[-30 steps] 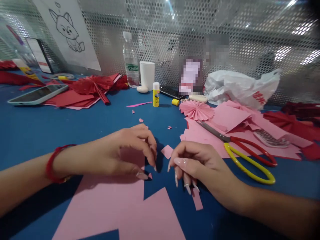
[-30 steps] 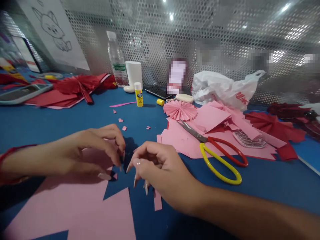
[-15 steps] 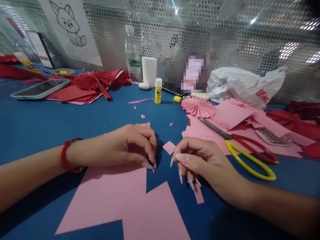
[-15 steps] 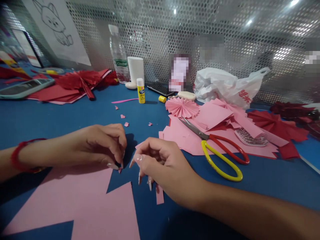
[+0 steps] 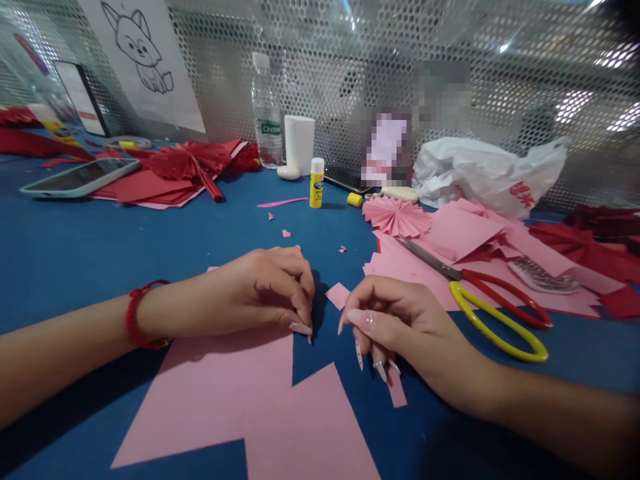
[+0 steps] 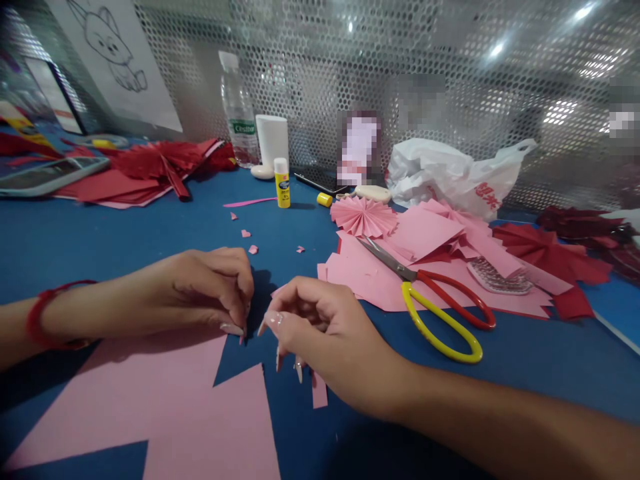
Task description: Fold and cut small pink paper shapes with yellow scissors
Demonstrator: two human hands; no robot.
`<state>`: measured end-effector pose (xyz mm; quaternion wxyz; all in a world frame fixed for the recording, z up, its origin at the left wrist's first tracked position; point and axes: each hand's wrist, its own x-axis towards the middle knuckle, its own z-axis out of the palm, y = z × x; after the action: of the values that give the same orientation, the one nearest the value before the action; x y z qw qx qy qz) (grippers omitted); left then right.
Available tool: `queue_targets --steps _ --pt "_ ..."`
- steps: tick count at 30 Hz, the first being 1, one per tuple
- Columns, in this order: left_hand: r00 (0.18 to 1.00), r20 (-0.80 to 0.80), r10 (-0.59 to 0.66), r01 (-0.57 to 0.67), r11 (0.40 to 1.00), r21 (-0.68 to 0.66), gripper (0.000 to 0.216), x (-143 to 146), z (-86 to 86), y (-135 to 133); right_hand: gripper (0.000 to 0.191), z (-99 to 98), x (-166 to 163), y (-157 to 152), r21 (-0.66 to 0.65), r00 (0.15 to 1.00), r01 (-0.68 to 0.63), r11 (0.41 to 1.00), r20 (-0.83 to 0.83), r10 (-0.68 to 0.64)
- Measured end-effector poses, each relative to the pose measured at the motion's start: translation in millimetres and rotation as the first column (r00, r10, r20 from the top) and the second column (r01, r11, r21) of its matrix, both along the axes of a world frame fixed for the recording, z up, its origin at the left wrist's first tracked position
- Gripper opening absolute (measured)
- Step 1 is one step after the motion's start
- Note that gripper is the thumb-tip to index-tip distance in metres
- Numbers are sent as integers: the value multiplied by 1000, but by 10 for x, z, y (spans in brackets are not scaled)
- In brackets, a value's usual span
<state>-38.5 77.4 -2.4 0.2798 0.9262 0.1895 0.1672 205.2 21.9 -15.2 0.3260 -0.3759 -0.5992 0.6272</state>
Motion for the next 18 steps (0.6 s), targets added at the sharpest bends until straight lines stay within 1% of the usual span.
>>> queue_targets --steps 7,11,14,18 --pt "1000 21 -12 11 997 70 11 12 4 -52 11 13 13 -6 8 1000 -4 1000 0 4" --pt "998 51 -21 16 995 102 15 9 -12 -62 12 9 7 -2 5 1000 -9 1000 2 9" --pt "1000 18 -15 14 997 81 16 9 -1 -55 14 9 -1 1 7 1000 -9 1000 14 8" --pt "1000 5 -5 5 1000 -21 11 9 23 -40 13 13 -9 3 12 1000 -9 1000 12 9"
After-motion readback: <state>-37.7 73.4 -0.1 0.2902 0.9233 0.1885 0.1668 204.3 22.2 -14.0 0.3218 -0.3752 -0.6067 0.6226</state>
